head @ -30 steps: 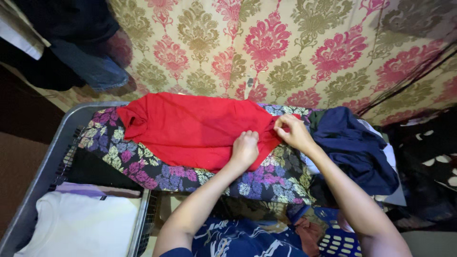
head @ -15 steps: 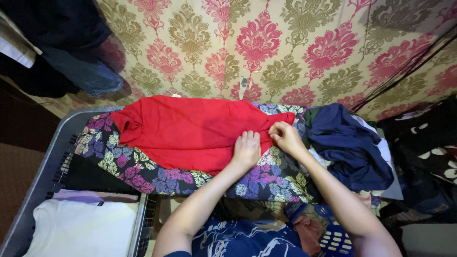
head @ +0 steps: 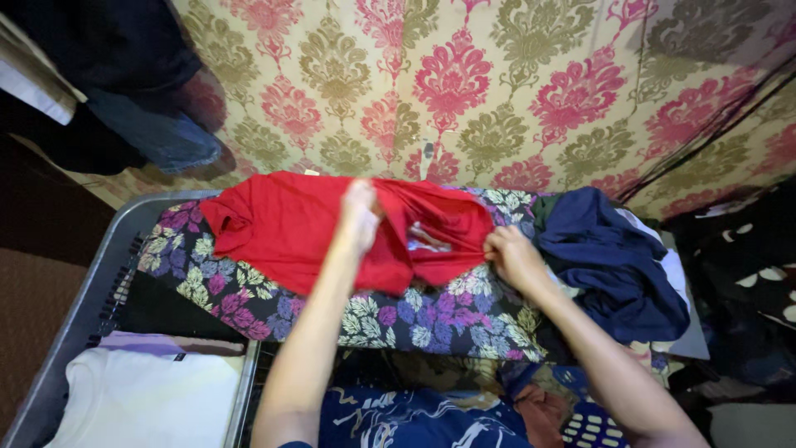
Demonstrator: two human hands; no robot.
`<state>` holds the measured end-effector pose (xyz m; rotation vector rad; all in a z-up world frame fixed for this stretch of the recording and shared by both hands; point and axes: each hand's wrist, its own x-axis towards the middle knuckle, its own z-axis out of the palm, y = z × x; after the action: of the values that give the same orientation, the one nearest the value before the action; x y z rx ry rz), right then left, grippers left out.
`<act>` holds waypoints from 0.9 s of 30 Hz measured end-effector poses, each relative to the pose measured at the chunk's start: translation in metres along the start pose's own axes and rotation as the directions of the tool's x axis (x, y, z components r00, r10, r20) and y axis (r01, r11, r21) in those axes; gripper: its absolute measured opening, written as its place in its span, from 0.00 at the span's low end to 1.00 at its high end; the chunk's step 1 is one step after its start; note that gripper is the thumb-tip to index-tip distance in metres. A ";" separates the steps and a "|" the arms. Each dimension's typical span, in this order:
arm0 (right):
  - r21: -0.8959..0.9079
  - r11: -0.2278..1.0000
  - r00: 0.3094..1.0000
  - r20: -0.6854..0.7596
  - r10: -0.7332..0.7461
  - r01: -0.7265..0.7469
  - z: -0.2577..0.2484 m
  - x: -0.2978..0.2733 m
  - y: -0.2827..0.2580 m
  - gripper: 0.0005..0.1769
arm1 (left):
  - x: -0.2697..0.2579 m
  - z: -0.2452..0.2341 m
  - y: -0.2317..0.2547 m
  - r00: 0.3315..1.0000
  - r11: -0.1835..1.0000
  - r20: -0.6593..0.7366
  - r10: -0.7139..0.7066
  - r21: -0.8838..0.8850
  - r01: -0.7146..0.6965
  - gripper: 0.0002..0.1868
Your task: The person folds several garments one by one on a floral-patterned ironing board. They handle a red shirt, black shorts with pink and white trim, a white shirt, and a red shirt, smoothing and folding each before placing them into a gray laundry basket.
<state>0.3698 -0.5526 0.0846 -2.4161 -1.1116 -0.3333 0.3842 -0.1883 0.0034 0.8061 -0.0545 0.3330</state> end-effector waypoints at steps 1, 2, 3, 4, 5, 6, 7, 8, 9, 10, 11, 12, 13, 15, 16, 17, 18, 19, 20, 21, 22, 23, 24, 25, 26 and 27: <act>-0.073 0.997 1.000 0.008 0.017 -0.016 -0.012 -0.002 0.000 0.07 | 0.010 -0.007 0.024 0.989 0.948 0.132 0.064 -0.316 -0.019 0.05; -0.147 0.989 0.999 0.012 0.031 -0.029 -0.024 0.000 -0.002 0.07 | 0.011 -0.012 0.049 1.000 0.964 0.000 -0.013 -0.264 0.013 0.07; -0.194 0.978 0.996 0.016 0.082 -0.078 -0.033 0.005 -0.007 0.07 | 0.009 -0.015 0.076 0.987 0.975 -0.138 -0.080 -0.217 0.049 0.13; -0.240 0.962 0.991 0.019 0.135 -0.127 -0.040 0.009 -0.015 0.06 | 0.007 -0.006 0.088 0.985 0.978 -0.150 -0.083 -0.204 0.052 0.13; -0.285 0.942 0.982 0.018 0.188 -0.175 -0.048 0.014 -0.023 0.06 | 0.003 0.008 0.095 0.983 0.980 -0.161 -0.087 -0.190 0.055 0.13; -0.212 0.970 0.992 -0.031 0.119 -0.123 -0.052 0.022 -0.034 0.15 | -0.002 0.025 0.100 0.981 0.982 -0.173 -0.090 -0.177 0.059 0.13; -0.141 0.988 0.995 -0.085 0.053 -0.064 -0.050 0.034 -0.047 0.26 | -0.007 0.045 0.100 0.971 0.992 -0.204 -0.128 -0.048 0.120 0.15; -0.074 0.997 0.990 -0.142 -0.009 -0.001 -0.046 0.044 -0.061 0.36 | -0.011 0.070 0.092 0.958 0.980 -0.240 -0.160 0.077 0.183 0.17; 0.080 0.996 0.991 -0.119 0.057 -0.047 -0.036 0.052 -0.077 0.45 | -0.018 0.094 0.083 0.976 0.979 -0.127 -0.179 0.072 0.189 0.18; 0.232 0.968 0.989 -0.085 0.120 -0.098 -0.023 0.062 -0.092 0.53 | -0.026 0.118 0.075 0.980 0.978 -0.011 -0.196 0.068 0.197 0.18; 0.307 0.950 0.976 -0.216 0.006 0.062 -0.007 0.078 -0.104 0.45 | -0.036 0.142 0.067 0.982 0.989 0.126 -0.144 0.059 0.137 0.17; 0.360 0.904 0.931 -0.351 -0.097 0.230 0.008 0.093 -0.111 0.37 | -0.044 0.161 0.067 0.962 0.996 0.260 -0.085 0.043 0.076 0.15; 0.420 0.898 0.941 -0.337 0.021 0.130 0.019 0.104 -0.111 0.34 | -0.050 0.176 0.076 0.972 0.994 0.204 -0.113 0.035 0.108 0.17; 0.536 0.842 0.926 -0.289 0.244 -0.055 0.043 0.128 -0.103 0.29 | -0.058 0.200 0.106 0.983 0.987 0.090 -0.159 0.020 0.158 0.19; 0.575 0.799 0.916 -0.204 0.346 -0.174 0.050 0.134 -0.089 0.33 | -0.060 0.201 0.133 0.993 0.972 -0.009 -0.119 0.201 0.118 0.21; 0.602 0.744 0.890 -0.114 0.441 -0.291 0.054 0.138 -0.070 0.39 | -0.064 0.192 0.166 0.993 0.921 -0.101 -0.060 0.378 0.094 0.23; 0.617 0.674 0.849 -0.020 0.529 -0.406 0.059 0.138 -0.052 0.45 | -0.092 0.176 0.191 0.907 0.741 0.237 0.348 0.523 -0.421 0.26; 0.496 0.817 0.863 -0.230 0.449 -0.293 0.062 0.137 -0.032 0.35 | -0.123 0.156 0.217 0.569 0.350 0.586 0.577 0.453 -0.820 0.31; 0.333 0.923 0.847 -0.419 0.326 -0.191 0.064 0.136 -0.014 0.25 | -0.117 0.145 0.242 0.830 0.792 0.247 0.500 0.257 -0.554 0.26; 0.552 0.793 0.832 -0.292 0.472 -0.257 0.069 0.136 0.000 0.17 | -0.106 0.137 0.257 0.981 0.973 -0.022 0.194 -0.121 -0.196 0.21; 0.724 0.613 0.809 -0.131 0.573 -0.317 0.071 0.137 0.013 0.10 | -0.097 0.130 0.259 0.971 0.969 -0.078 0.226 -0.078 -0.232 0.22; 0.842 0.392 0.777 0.051 0.627 -0.371 0.070 0.140 0.024 0.09 | -0.088 0.123 0.258 0.956 0.963 -0.133 0.260 -0.034 -0.266 0.23; 0.939 0.198 0.829 0.133 0.543 -0.280 0.070 0.140 0.030 0.04 | -0.079 0.118 0.252 0.939 0.957 -0.187 0.288 0.012 -0.291 0.24; 0.967 0.023 0.855 0.213 0.472 -0.254 0.069 0.139 0.032 0.04 | -0.070 0.114 0.241 0.915 0.911 -0.171 0.366 0.265 -0.315 0.24; 0.960 -0.098 0.862 0.278 0.424 -0.262 0.068 0.137 0.030 0.04 | -0.063 0.114 0.224 0.893 0.806 -0.134 0.430 0.503 -0.313 0.25; 0.945 -0.159 0.851 0.327 0.411 -0.286 0.065 0.133 0.024 0.04 | -0.058 0.117 0.205 0.872 0.645 -0.081 0.483 0.706 -0.292 0.26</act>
<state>0.4759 -0.4469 0.0734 -1.0809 -0.2148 0.4942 0.2745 -0.1560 0.2178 1.4849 0.1596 0.9156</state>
